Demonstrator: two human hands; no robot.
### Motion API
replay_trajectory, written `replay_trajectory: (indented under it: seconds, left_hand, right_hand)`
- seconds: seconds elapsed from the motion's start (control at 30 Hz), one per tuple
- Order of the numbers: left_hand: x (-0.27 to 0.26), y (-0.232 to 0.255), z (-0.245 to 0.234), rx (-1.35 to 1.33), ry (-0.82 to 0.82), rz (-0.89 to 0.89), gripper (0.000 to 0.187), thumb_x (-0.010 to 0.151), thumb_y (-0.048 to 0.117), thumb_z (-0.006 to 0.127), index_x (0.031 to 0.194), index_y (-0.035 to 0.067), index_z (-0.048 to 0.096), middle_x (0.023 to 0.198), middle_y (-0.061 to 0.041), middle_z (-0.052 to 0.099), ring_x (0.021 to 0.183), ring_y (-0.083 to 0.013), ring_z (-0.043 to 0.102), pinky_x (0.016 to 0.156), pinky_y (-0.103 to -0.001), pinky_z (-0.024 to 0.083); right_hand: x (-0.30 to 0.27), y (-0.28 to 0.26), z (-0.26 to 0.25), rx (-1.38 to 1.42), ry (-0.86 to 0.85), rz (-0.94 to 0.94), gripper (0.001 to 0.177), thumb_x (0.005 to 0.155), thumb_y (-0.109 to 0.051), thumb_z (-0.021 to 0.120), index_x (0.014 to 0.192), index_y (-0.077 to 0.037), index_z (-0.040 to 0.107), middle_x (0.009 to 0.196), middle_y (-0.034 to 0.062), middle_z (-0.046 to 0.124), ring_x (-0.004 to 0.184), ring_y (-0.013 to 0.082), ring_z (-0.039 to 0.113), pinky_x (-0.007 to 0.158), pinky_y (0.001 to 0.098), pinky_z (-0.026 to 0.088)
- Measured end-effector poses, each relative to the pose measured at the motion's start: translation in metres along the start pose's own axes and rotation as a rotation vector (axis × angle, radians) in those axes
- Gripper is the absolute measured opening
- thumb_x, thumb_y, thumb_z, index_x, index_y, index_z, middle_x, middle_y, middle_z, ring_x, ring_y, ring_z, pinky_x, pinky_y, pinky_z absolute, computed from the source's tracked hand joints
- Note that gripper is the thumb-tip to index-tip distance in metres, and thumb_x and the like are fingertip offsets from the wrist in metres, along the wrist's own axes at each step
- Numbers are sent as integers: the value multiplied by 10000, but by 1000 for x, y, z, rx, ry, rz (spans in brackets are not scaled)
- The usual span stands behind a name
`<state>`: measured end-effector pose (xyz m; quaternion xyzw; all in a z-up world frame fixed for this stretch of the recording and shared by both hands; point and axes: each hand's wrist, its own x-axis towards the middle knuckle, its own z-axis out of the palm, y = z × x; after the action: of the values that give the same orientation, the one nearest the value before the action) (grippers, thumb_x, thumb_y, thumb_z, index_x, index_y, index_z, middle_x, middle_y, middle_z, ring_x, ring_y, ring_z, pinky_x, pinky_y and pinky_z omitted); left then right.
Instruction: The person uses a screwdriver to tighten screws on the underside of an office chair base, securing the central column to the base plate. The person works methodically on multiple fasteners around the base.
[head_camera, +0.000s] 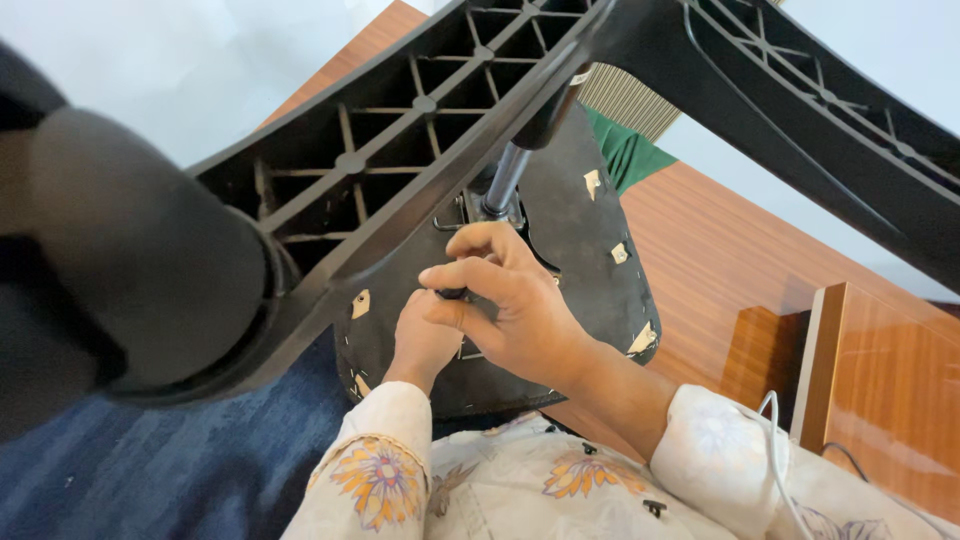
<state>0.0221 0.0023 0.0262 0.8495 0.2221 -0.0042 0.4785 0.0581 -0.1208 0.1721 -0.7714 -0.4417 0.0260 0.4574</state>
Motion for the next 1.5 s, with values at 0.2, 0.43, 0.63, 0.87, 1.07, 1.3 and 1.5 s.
replay_trajectory:
  seconds: [0.2, 0.43, 0.63, 0.87, 1.07, 1.3, 1.5]
  left_hand:
    - [7, -8, 9, 58, -10, -76, 360, 905, 227, 572, 1258, 192, 632, 1139, -129, 679, 1124, -354, 633, 942, -473, 499]
    - [11, -17, 14, 85, 6, -74, 275, 916, 240, 612, 1142, 91, 661, 1131, -147, 695, 1114, -363, 653, 954, -468, 505]
    - [11, -19, 10, -100, -8, -111, 287, 928, 299, 619, 1149, 130, 691, 1125, -108, 750, 1107, -297, 689, 938, -414, 519]
    - [14, -21, 12, -109, -43, -191, 304, 876, 277, 680, 1130, 112, 706, 1027, -83, 777, 984, -227, 735, 899, -366, 548]
    - [15, -23, 8, -240, -75, -210, 396, 869, 249, 675, 1257, 171, 699, 1068, -43, 771, 1039, -187, 719, 932, -342, 530]
    - [22, -22, 7, -212, -125, -285, 441, 824, 226, 728, 1260, 159, 706, 1084, -33, 766, 1051, -170, 709, 958, -335, 518]
    - [25, -26, 10, -268, -126, -266, 501, 825, 233, 740, 1315, 160, 670, 1111, -24, 754, 1083, -165, 694, 974, -333, 509]
  right_hand:
    - [-2, 0, -5, -114, 28, -71, 226, 896, -116, 802, 1110, -151, 737, 1154, 27, 669, 1108, 242, 664, 911, 343, 557]
    - [-7, -3, -10, -126, 70, -109, 324, 922, -86, 764, 1226, -131, 662, 1302, 46, 676, 1196, 295, 668, 992, 362, 567]
    - [-10, -8, -12, -68, 67, -30, 321, 838, -127, 831, 1136, -110, 713, 1168, 88, 639, 1013, 275, 668, 858, 352, 555]
    - [-19, -10, -12, -135, 92, -130, 227, 964, -53, 708, 1186, -87, 669, 1282, 96, 671, 1179, 314, 651, 980, 373, 550]
    - [-16, -14, -16, -207, 46, -10, 413, 945, -296, 743, 1261, -100, 562, 1222, 120, 681, 1098, 322, 683, 892, 402, 551]
    - [8, -16, -25, -406, -108, 407, 408, 933, -438, 703, 1186, -145, 573, 852, 115, 736, 813, 347, 720, 684, 467, 537]
    - [10, -13, -27, -433, -122, 354, 248, 937, -253, 669, 1147, -155, 581, 974, 108, 722, 866, 385, 704, 706, 491, 527]
